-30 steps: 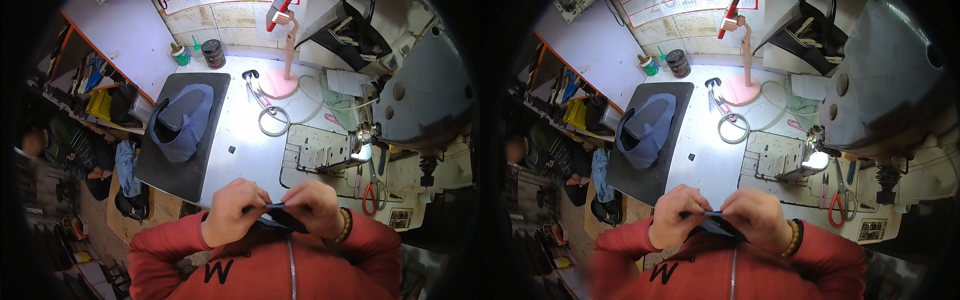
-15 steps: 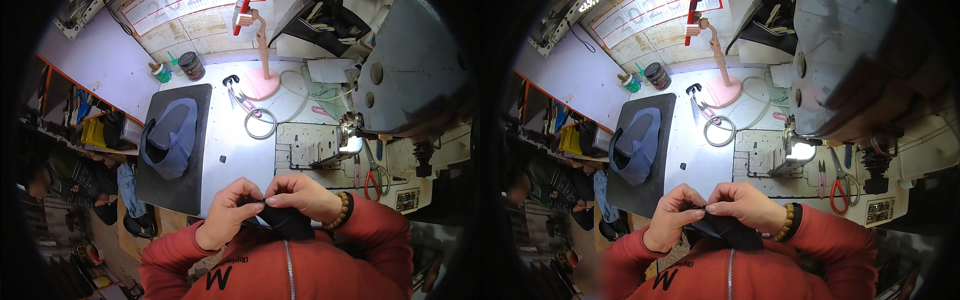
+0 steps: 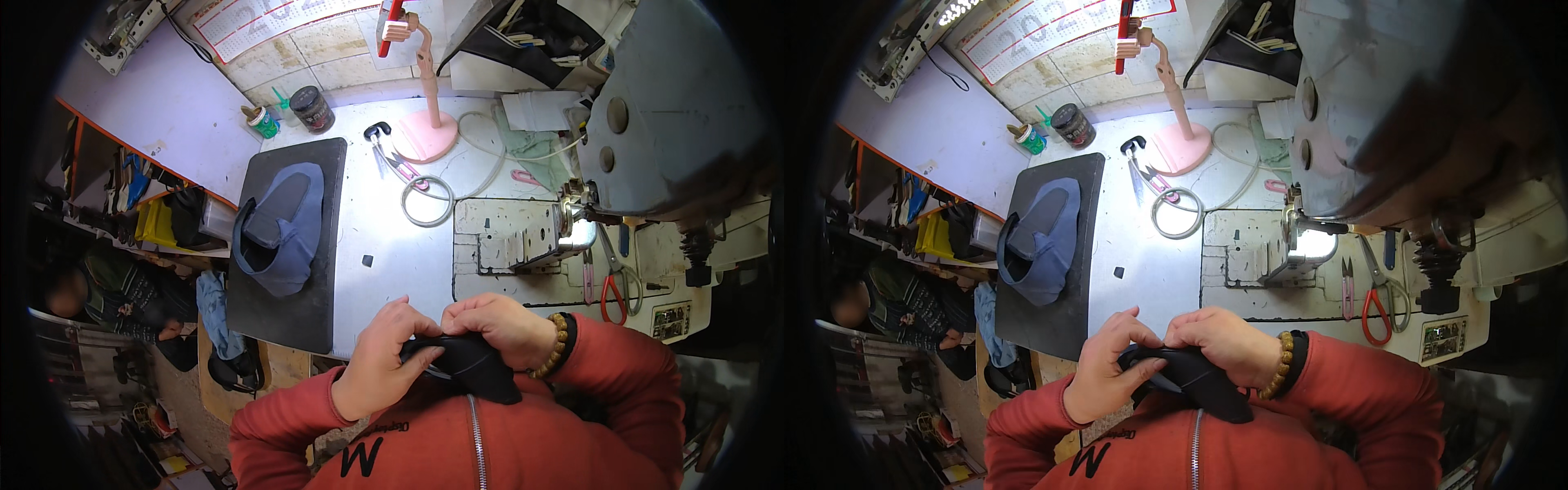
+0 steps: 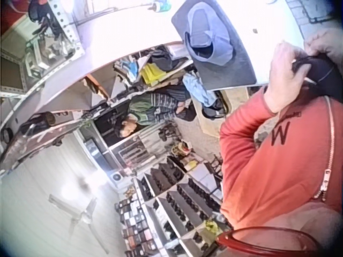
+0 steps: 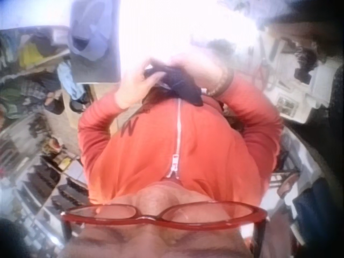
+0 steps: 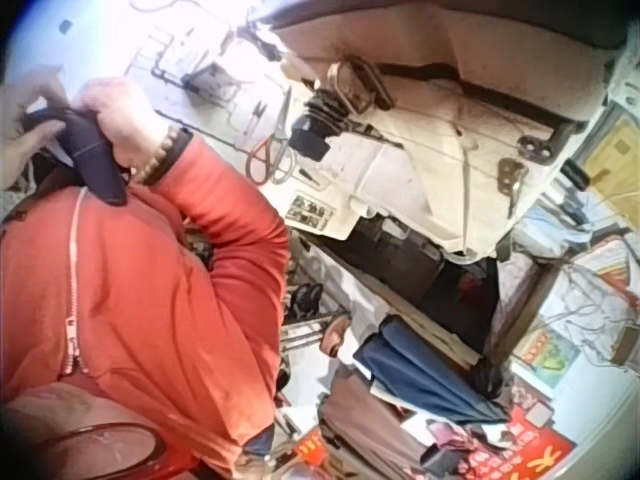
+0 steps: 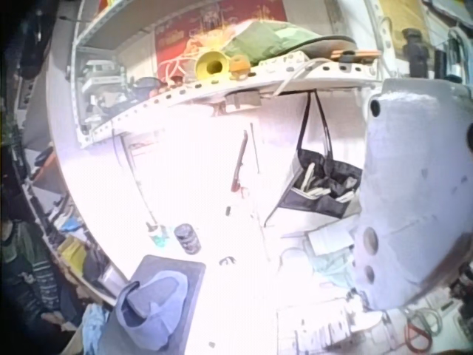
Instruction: The person aligns and sews a dark cap on a sewing machine, then applies a brown substance to the cap's edge with a brush. The person handles the cap and brush directly, working at a cluttered workbench with tools and materials visible.
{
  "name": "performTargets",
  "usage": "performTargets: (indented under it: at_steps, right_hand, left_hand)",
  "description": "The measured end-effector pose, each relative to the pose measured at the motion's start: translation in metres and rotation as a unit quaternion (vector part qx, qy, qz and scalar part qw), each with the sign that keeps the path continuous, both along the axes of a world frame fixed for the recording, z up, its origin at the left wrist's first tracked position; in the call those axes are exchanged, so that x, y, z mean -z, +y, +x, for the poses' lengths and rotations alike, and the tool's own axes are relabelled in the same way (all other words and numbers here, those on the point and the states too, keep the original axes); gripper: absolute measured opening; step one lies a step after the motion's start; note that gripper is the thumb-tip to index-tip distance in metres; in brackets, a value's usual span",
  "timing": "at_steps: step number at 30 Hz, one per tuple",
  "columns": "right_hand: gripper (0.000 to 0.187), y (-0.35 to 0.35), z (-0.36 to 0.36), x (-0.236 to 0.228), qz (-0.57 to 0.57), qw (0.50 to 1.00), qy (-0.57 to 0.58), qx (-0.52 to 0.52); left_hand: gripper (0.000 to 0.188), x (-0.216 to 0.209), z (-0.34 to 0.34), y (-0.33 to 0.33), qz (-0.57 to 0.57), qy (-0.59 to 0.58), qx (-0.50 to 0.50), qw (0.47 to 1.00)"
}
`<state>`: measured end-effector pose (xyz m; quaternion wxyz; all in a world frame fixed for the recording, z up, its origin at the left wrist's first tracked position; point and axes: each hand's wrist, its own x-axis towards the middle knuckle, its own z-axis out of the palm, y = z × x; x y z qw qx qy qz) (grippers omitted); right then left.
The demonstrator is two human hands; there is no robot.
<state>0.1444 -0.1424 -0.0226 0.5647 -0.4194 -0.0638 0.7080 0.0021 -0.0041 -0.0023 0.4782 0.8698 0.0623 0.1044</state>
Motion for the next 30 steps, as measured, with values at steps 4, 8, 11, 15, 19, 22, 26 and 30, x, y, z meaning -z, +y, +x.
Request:
performTargets:
  at_steps: [4,8,11,15,19,22,26,30]
  right_hand:
    - [0.014,0.0,-0.001,0.0,-0.003,1.0,-0.015,-0.016]
    - [0.014,0.001,0.002,-0.001,0.006,0.996,-0.06,-0.069]
    - [0.011,0.0,0.004,-0.004,0.032,0.975,-0.199,-0.091]
    - [0.012,-0.006,0.006,-0.008,0.153,0.871,-0.462,-0.065]
    - [0.017,-0.01,0.011,-0.006,0.214,0.818,-0.525,-0.101]
    - [0.015,-0.01,0.01,-0.002,0.212,0.8,-0.55,-0.115]
    - [0.014,-0.006,0.009,0.002,0.163,0.825,-0.53,-0.109]
    - [0.015,-0.002,0.013,0.009,0.111,0.904,-0.408,-0.062]
  left_hand:
    - [0.022,0.003,0.0,0.002,0.034,-0.021,0.015,0.999]
    - [0.017,0.002,0.002,0.012,-0.016,0.022,0.064,0.998]
    - [0.013,-0.001,0.004,0.019,-0.086,0.089,0.083,0.989]
    - [0.011,0.0,0.004,0.022,-0.118,0.113,0.082,0.983]
    - [0.009,0.005,0.005,0.023,-0.156,0.128,0.108,0.974]
    - [0.009,0.008,0.006,0.025,-0.179,0.158,0.118,0.964]
    - [0.01,0.008,0.012,0.034,-0.225,0.215,0.129,0.941]
    - [0.016,0.01,0.011,0.039,-0.354,0.211,0.035,0.911]
